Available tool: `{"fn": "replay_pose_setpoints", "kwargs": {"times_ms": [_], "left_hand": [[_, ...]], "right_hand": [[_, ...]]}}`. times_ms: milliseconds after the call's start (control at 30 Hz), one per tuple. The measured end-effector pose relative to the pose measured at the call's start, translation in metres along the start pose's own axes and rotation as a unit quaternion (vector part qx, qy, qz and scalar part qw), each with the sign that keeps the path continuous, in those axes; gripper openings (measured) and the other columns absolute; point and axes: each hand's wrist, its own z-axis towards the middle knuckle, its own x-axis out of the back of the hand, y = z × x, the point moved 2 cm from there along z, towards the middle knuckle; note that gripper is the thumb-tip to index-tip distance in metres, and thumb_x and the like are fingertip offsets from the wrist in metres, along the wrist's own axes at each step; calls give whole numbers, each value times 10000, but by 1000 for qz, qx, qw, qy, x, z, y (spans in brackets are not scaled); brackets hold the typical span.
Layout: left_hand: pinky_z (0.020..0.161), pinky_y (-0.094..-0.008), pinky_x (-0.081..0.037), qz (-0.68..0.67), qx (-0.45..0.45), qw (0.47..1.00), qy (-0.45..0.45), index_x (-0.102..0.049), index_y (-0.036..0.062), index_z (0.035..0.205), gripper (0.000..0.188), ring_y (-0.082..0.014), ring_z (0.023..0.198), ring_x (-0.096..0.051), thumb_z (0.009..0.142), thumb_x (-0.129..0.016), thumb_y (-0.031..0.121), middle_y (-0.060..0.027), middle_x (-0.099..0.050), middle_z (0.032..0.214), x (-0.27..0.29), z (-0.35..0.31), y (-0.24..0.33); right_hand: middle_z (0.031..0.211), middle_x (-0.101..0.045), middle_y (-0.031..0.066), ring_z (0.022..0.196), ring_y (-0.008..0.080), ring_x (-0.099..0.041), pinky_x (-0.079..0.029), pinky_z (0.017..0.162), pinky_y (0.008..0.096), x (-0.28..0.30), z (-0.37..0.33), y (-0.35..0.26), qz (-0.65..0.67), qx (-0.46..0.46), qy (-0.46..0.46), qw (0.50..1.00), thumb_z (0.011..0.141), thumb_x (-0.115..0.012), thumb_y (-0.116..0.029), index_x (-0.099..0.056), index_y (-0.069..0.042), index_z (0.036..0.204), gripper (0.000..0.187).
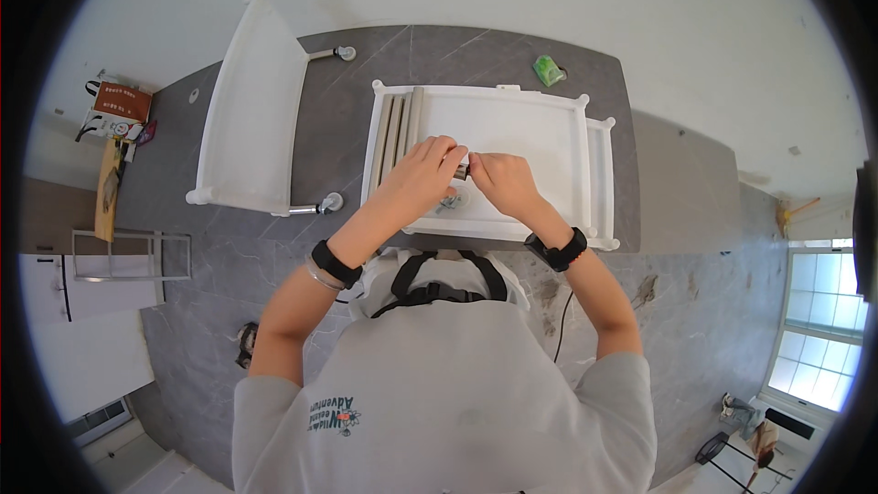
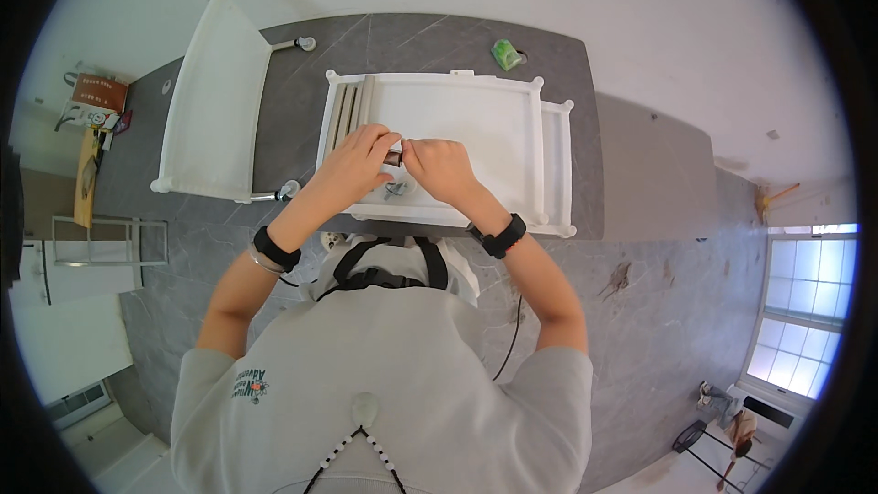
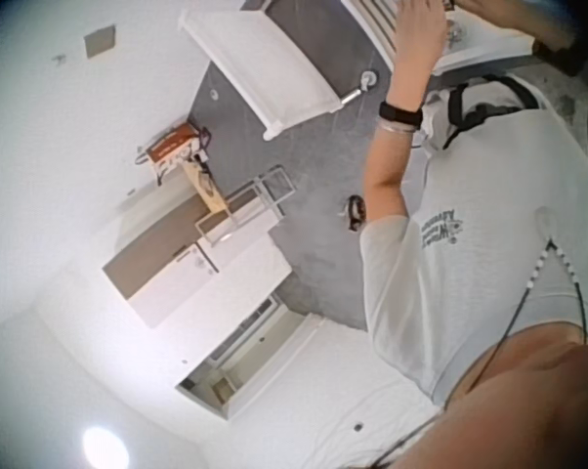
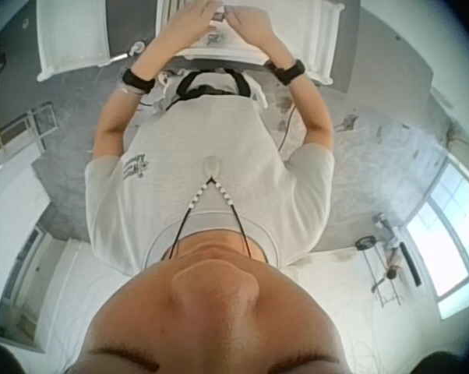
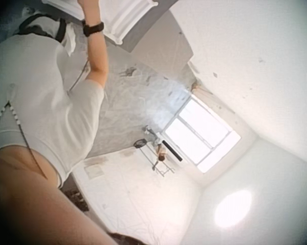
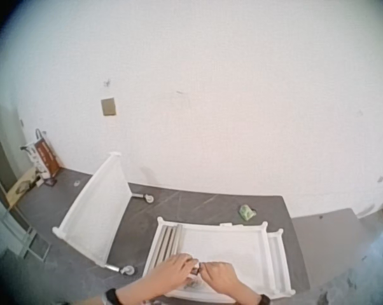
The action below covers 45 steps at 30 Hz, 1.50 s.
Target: The person is assembling a white plastic and metal utility cart by connecting the metal support bars to the plastic trays and wheels.
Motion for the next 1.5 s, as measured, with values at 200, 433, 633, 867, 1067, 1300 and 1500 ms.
{"fn": "replay_pose_setpoints", "kwargs": {"times_ms": [200,433,633,867,1067,1300,1500], "left_hand": [[875,-369,-445,-74,142,967,-197,-436,14,1215,502,-295,1051,-553,780,-664,121,-169,-568,1114,-4,0,-9],[883,-375,-442,-61,85,984,-147,-439,9,1225,476,-302,1042,-550,798,-636,87,-161,-570,1096,0,3,-8],[881,-384,-438,-62,35,993,-93,-460,10,1219,474,-335,1045,-524,781,-635,58,-165,-537,1135,2,4,-8],[862,-395,-434,-5,-6,995,-102,-468,1,1183,470,-302,968,-539,758,-655,76,-142,-563,1020,-1,5,-10],[873,-402,-427,1,16,993,-119,-472,20,1210,506,-302,969,-544,753,-673,101,-150,-540,1115,0,10,-3],[869,-390,-425,4,-15,1000,-21,-444,21,1249,561,-280,1010,-521,745,-679,91,-139,-550,1089,-5,6,-6],[875,-385,-420,-84,82,985,-125,-436,19,1264,561,-295,1006,-517,753,-664,59,-142,-538,1127,-11,5,-13]], "right_hand": [[575,-580,125,528,319,-569,-453,516,417,-3,-2,4,2,-2,-18,1000,896,-455,-209,-587,-57,639,326],[577,-591,119,536,311,-578,-462,520,406,0,1,4,-8,12,-10,1000,895,-467,-221,-590,-52,635,334],[583,-594,126,533,313,-579,-459,508,408,5,4,3,2,9,-5,1000,909,-451,-229,-592,-49,644,350],[595,-598,140,545,325,-585,-458,511,416,4,4,10,7,-22,-29,999,915,-439,-243,-604,-49,660,361],[589,-595,148,546,336,-586,-462,521,425,0,2,14,12,-35,-43,998,912,-439,-253,-612,-47,672,361],[600,-598,153,562,349,-588,-465,532,441,-3,3,15,21,-54,-65,996,914,-429,-256,-615,-49,688,358],[616,-600,163,575,360,-586,-463,546,452,-4,2,14,35,-75,-94,992,921,-411,-269,-616,-48,702,373]]}}
